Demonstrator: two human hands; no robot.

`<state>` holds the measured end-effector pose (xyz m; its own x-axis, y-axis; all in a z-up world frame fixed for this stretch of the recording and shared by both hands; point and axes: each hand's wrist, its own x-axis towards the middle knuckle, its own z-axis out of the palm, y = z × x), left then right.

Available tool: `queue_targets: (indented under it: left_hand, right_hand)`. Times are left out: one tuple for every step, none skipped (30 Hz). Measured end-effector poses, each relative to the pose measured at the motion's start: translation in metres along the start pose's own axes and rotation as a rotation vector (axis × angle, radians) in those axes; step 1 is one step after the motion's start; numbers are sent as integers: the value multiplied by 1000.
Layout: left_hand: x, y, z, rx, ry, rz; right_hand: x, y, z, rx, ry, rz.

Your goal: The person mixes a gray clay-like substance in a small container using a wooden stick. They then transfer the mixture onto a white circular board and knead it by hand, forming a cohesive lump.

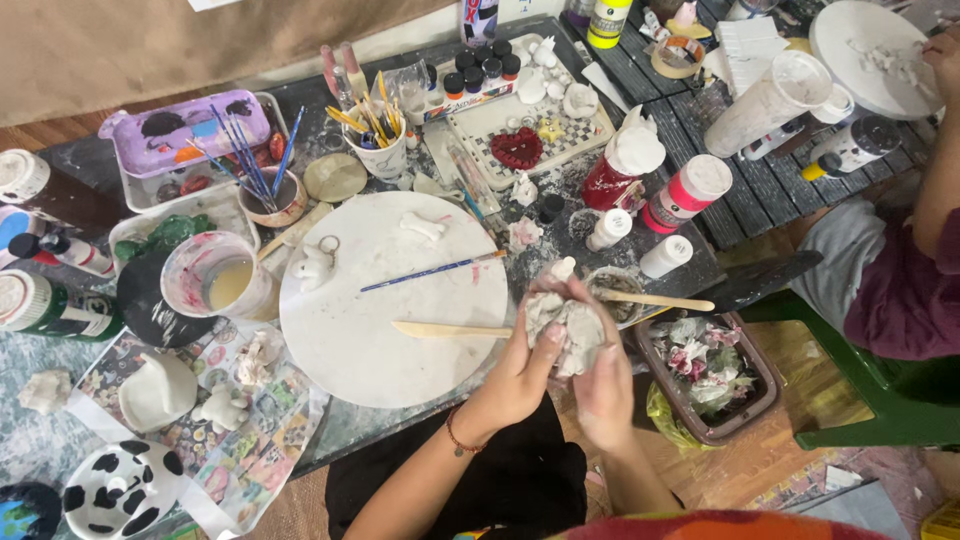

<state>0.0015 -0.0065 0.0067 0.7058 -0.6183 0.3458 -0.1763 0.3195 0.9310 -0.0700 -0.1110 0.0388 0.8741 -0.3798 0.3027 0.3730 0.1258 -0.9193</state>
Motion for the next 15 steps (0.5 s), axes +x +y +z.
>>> queue_targets:
  left_hand:
    - [0,3,2,-20,-2,-62]
    - [-1,6,4,-41,-4,-124]
    - [-2,7,5,-63,-7,-186]
    - [-3,7,5,-70,-9,-193]
    - [-5,6,6,-77,-12,-201]
    - [-6,5,6,-84,-15,-209]
    - [-7,3,6,-55,-12,-210]
    - [-9,1,6,-25,-9,-211]
    - [-9,-2,6,4,-6,-209]
    - [-8,-4,7,22,-1,-219]
    - [-7,-6,8,41,5,-229]
    - [-6,-7,9,60,11,-238]
    - [-6,-7,10,50,7,-263]
    - [-6,-8,11,40,3,-287]
    - [-6,-7,12,29,0,-310]
  right_hand:
    - [-3,1,1,-143,27,-45]
    - [-6,2,1,-286,53,-89]
    - [-9,4,-2,-430,81,-133]
    - [-10,6,-5,-507,88,-180]
    - [-12,9,-8,-583,97,-226]
    - [-13,11,-11,-660,106,-272]
    - [-13,13,-13,-703,101,-298]
    - [-13,14,-16,-747,96,-324]
    - [-12,15,-18,-791,90,-352]
    - [-11,15,-21,-829,71,-390]
    - [-10,15,-24,-865,53,-427]
    - [-9,16,-26,-901,34,-465]
    - [-9,16,-29,-904,24,-461]
    - [-10,17,-32,-906,15,-458]
    - [-10,18,-35,-909,3,-456]
